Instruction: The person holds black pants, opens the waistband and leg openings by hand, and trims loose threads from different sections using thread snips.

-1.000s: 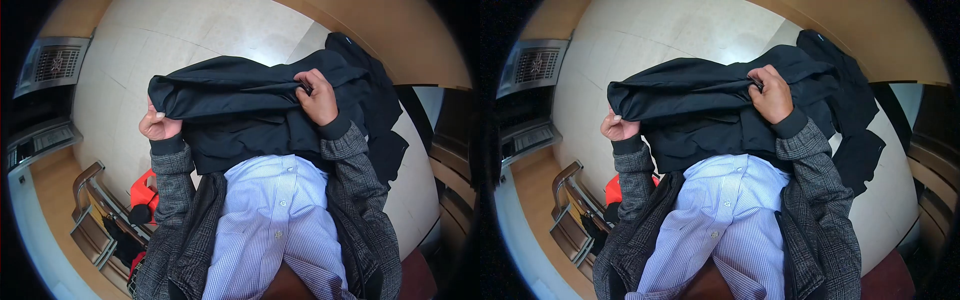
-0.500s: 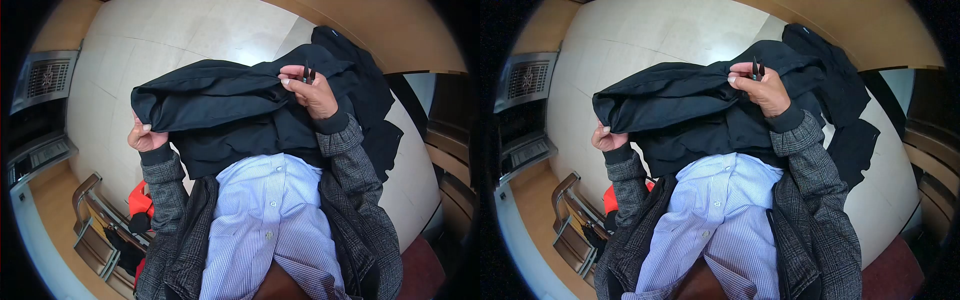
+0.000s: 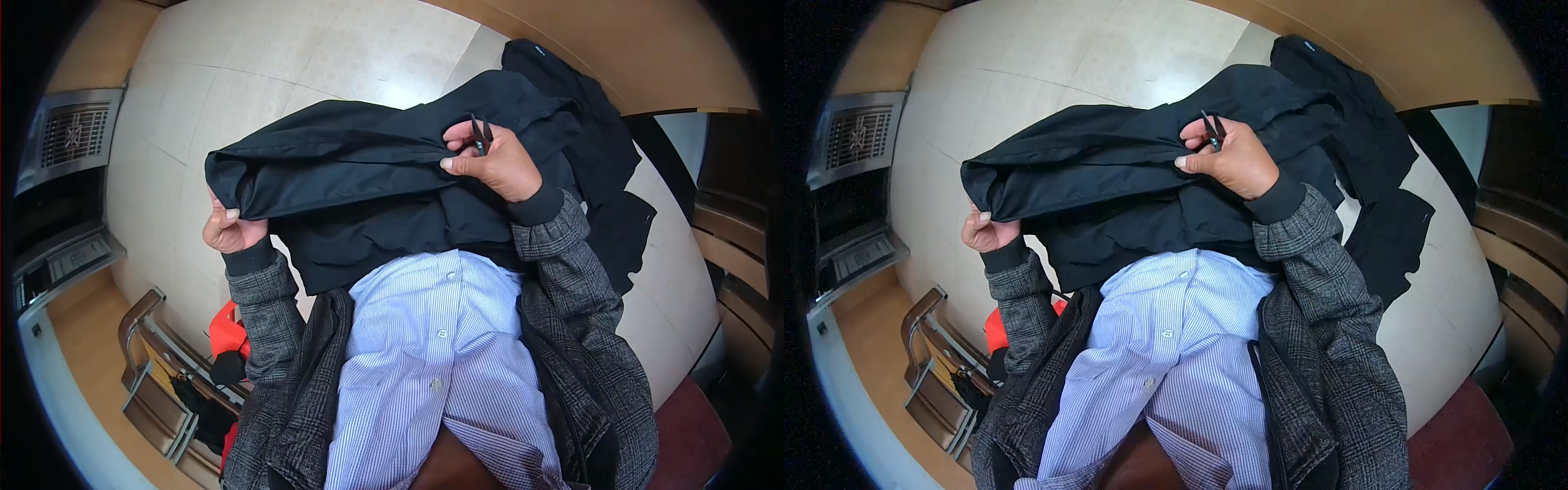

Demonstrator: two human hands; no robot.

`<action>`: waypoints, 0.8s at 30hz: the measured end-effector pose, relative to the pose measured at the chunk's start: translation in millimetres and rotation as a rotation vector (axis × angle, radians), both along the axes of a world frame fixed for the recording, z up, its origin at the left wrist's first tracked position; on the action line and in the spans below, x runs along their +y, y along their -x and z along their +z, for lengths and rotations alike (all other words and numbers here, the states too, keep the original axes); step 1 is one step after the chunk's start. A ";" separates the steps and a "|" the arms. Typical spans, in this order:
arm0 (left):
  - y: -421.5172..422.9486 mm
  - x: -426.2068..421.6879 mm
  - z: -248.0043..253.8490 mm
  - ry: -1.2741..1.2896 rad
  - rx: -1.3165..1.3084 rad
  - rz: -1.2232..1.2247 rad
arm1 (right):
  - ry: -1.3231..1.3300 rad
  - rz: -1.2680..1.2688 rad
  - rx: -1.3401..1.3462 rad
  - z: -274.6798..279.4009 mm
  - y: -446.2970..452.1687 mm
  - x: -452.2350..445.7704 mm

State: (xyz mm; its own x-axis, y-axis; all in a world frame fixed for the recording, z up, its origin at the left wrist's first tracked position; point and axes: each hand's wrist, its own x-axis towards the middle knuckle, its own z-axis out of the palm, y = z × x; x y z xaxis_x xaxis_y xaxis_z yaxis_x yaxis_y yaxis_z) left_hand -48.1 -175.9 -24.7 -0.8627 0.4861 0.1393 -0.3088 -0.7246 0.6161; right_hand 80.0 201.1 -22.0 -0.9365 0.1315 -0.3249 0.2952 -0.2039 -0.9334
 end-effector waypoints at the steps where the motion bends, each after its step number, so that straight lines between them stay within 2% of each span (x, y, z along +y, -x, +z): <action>1: 0.7 -1.8 -1.2 -0.008 0.001 -0.003 | -0.040 0.012 0.013 -2.2 -0.2 -1.1; 8: -1.4 -2.2 0.2 -0.003 0.006 0.026 | -0.160 0.127 -0.026 -5.7 -1.6 -2.6; 12: -0.2 -10.8 -2.2 -0.057 -0.008 -0.015 | -0.532 0.031 0.065 -2.7 -5.7 -14.3; 13: -1.5 -8.4 0.5 -0.058 -0.008 -0.015 | -0.532 0.031 0.066 -1.1 -6.8 -16.8; 17: -8.4 0.3 11.9 0.137 -0.109 0.226 | -0.647 -0.040 0.182 9.4 -12.9 -26.9; 24: -5.4 -7.1 12.4 0.238 -0.088 0.277 | -0.546 0.026 0.363 13.6 -20.5 -37.2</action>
